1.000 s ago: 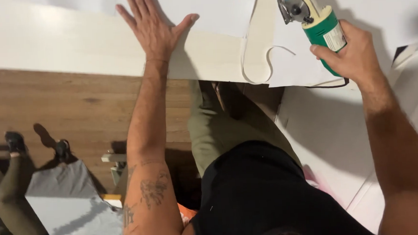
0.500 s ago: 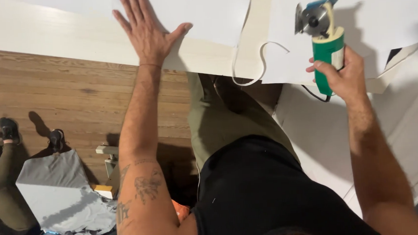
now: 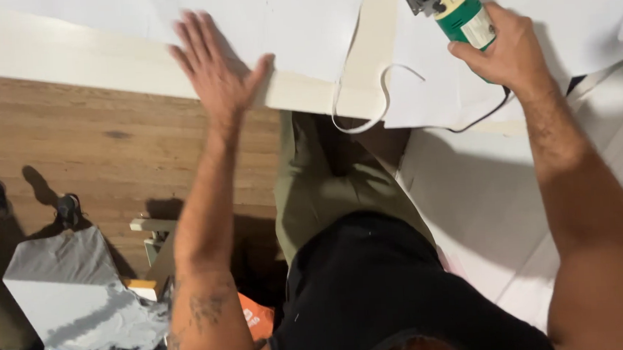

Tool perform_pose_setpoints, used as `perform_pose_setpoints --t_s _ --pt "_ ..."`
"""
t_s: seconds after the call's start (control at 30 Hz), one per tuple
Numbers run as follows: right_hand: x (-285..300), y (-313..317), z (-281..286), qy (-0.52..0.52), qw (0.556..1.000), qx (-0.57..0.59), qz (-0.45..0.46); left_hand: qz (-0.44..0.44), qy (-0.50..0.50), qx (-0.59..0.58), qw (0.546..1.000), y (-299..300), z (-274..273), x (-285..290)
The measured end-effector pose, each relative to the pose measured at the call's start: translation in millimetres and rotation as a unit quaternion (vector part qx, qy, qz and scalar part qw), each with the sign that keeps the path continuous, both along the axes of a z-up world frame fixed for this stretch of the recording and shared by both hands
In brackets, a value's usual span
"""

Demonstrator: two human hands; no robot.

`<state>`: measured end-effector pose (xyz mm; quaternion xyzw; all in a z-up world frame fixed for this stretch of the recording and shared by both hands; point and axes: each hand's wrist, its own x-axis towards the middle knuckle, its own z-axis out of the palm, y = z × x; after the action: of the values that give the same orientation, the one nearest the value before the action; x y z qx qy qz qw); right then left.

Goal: Cutting large sheets of white material using an electric rotary cutter

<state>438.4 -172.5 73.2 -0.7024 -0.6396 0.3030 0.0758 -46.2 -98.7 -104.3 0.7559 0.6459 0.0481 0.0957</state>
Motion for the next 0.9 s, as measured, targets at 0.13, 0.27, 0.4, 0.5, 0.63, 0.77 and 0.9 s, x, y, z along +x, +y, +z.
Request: perform_pose_setpoints --t_s 0.13,0.27,0.4,0.5,0.63,0.77,0.9 --pt "-4 24 6 -0.039 0.999 -0.006 -0.030 -0.114 -0.221 0.023 0.968 -39 44 77" --pt "8 35 9 -0.126 0.991 0.038 0.039 -0.150 -0.136 -0.006 0.979 -54 51 117" --pt "29 42 11 -0.168 0.982 -0.047 0.075 -0.152 -0.215 0.143 0.954 -48 44 125" --pt "34 54 -4 -0.238 0.956 -0.160 0.055 -0.224 -0.192 0.152 0.943 -64 21 123" --pt "26 77 -13 -0.205 0.955 -0.204 0.066 -0.197 -0.247 0.192 0.929 -72 50 122" --pt "33 81 -26 -0.223 0.947 -0.195 0.123 -0.178 -0.280 0.192 0.924 -79 47 123" --pt "33 86 -31 -0.211 0.951 -0.182 0.132 -0.179 -0.283 0.191 0.923 -79 44 126"
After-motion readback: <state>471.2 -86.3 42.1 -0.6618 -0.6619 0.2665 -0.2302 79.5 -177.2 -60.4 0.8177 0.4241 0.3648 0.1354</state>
